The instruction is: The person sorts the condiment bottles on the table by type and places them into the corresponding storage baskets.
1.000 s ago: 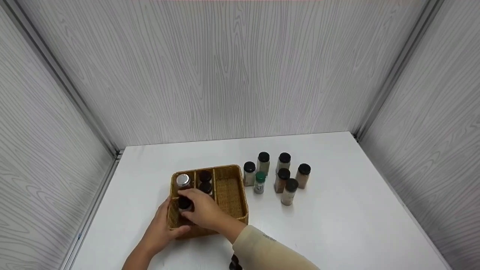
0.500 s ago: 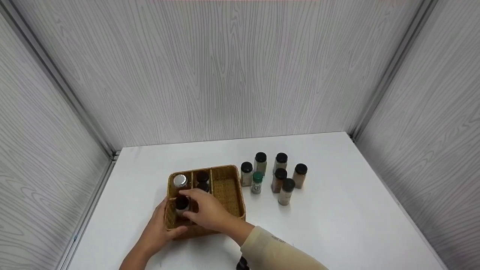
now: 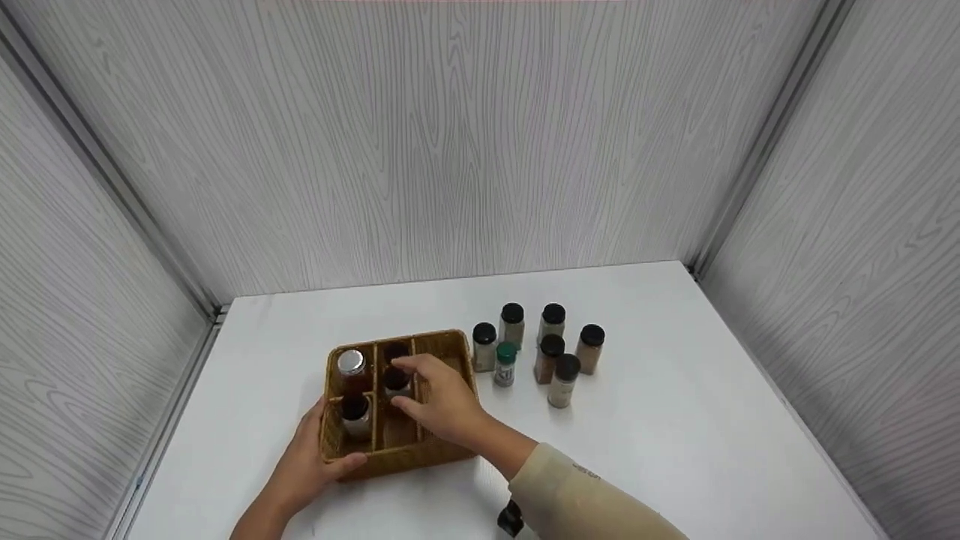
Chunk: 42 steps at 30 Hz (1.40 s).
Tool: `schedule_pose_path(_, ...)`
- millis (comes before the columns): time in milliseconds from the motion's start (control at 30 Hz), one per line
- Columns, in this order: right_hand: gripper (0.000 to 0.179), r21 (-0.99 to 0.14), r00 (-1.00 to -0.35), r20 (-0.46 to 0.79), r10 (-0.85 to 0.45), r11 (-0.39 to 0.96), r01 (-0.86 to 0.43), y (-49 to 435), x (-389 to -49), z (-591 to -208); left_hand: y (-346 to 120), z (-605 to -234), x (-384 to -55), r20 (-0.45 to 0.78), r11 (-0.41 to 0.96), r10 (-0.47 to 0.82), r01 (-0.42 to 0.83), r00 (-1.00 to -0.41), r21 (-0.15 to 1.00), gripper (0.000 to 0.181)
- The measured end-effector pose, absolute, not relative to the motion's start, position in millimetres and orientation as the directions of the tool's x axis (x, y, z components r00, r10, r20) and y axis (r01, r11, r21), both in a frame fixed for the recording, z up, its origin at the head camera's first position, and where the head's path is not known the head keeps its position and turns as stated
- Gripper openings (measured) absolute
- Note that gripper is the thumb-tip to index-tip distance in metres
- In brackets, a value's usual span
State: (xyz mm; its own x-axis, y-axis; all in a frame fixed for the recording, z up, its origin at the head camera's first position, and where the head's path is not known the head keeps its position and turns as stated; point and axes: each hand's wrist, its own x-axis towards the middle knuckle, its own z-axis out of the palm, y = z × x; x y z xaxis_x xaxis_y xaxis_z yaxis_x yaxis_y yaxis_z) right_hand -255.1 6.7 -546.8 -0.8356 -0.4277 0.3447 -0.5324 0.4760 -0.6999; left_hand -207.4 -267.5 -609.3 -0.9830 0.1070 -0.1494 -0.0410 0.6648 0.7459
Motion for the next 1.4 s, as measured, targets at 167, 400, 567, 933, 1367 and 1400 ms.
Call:
schedule_pose_path(167,0.054,-0.718,-0.859,0.304,-0.411,0.494,-0.49,27,-262,-548,-268,-608,-207,-0.176,0.668,0.103,-0.063,-0.979,0.742,0.141)
schedule_pose_path(400,0.053,-0.736,-0.873,0.268,-0.408,0.497,-0.459,58,-270,-553,-266,-608,-208,-0.192,0.677,0.097,-0.077,-0.977,0.732,0.142)
schedule_pose_path(567,0.055,-0.739,-0.883,0.254,-0.395,0.509,-0.441,90,-272,-557,-265,-609,-209,-0.199,0.673,0.103,-0.079,-0.975,0.735,0.141)
schedule_pose_path(933,0.057,-0.666,-0.865,0.324,-0.383,0.558,-0.496,157,-278,-549,-267,-608,-209,-0.203,0.707,0.099,-0.074,-0.974,0.703,0.145)
schedule_pose_path(1367,0.063,-0.685,-0.901,0.242,-0.36,0.594,-0.421,224,-285,-541,-267,-609,-210,-0.214,0.681,0.099,-0.091,-0.972,0.727,0.146)
schedule_pose_path(1400,0.063,-0.697,-0.902,0.234,-0.363,0.584,-0.416,228,-285,-542,-267,-609,-211,-0.212,0.681,0.101,-0.088,-0.972,0.727,0.146)
